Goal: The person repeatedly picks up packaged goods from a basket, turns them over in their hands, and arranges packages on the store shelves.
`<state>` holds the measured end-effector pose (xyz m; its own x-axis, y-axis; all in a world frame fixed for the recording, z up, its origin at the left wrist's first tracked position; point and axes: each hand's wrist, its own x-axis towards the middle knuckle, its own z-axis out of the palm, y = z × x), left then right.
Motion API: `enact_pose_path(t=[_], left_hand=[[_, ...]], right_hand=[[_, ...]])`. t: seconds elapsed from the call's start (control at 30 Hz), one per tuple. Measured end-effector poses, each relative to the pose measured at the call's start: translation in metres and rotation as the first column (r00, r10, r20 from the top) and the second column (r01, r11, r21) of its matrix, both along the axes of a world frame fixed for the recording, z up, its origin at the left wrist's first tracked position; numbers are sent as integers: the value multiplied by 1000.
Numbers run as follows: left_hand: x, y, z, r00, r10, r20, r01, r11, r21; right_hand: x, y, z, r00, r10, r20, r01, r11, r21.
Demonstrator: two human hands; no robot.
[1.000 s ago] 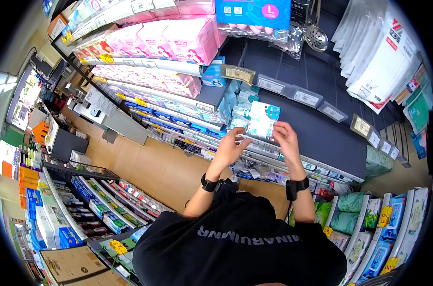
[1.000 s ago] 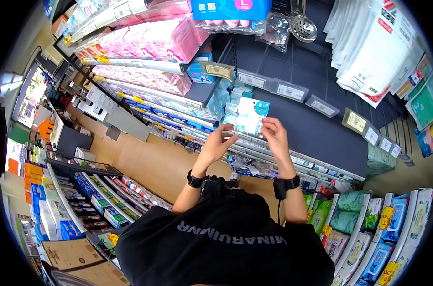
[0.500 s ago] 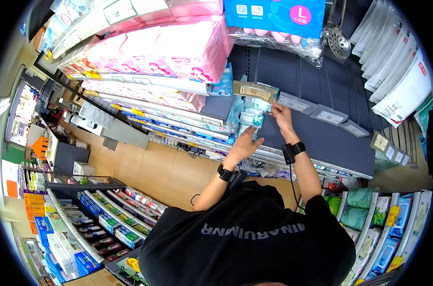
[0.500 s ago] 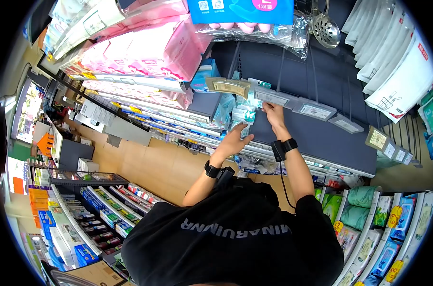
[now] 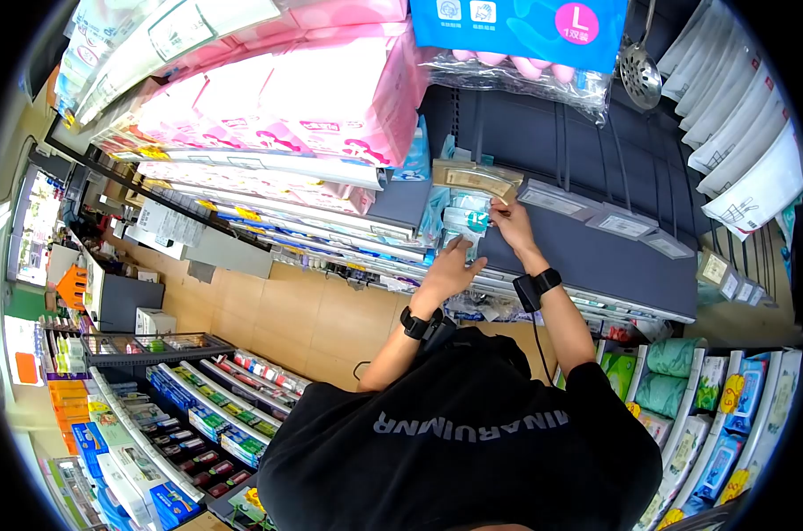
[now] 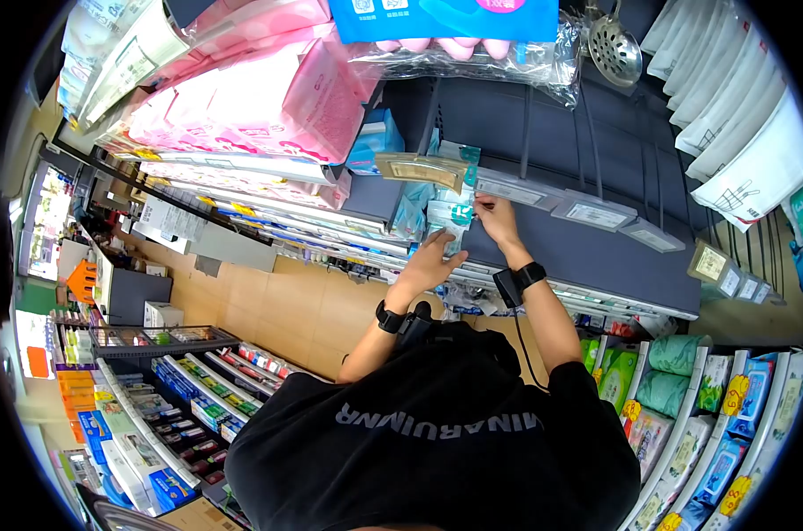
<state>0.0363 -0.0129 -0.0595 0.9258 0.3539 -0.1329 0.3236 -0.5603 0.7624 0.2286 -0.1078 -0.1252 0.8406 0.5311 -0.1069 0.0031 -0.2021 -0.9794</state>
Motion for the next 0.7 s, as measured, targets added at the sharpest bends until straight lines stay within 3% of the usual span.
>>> enact_pose_path(t=[0.17,0.47,0.67,0.7], left_hand=[[-1,0,7,1000,-11,-16,11,1000,-13],[2,2,10,999,-21,-36,20,999,-28],[1,2,13,998,-22,-57,21,999,-32],[1,2,15,998,-22,-59,20,999,-35]], right_hand=[[-2,-3,8,998,50,-25,-51,998,-44],[4,-5,10,991,81,103,-73,994,-82],[-6,-3,26,991,85,100,-62,974,-218],[-5,-2,23,981,84,173,-38,966,-255]])
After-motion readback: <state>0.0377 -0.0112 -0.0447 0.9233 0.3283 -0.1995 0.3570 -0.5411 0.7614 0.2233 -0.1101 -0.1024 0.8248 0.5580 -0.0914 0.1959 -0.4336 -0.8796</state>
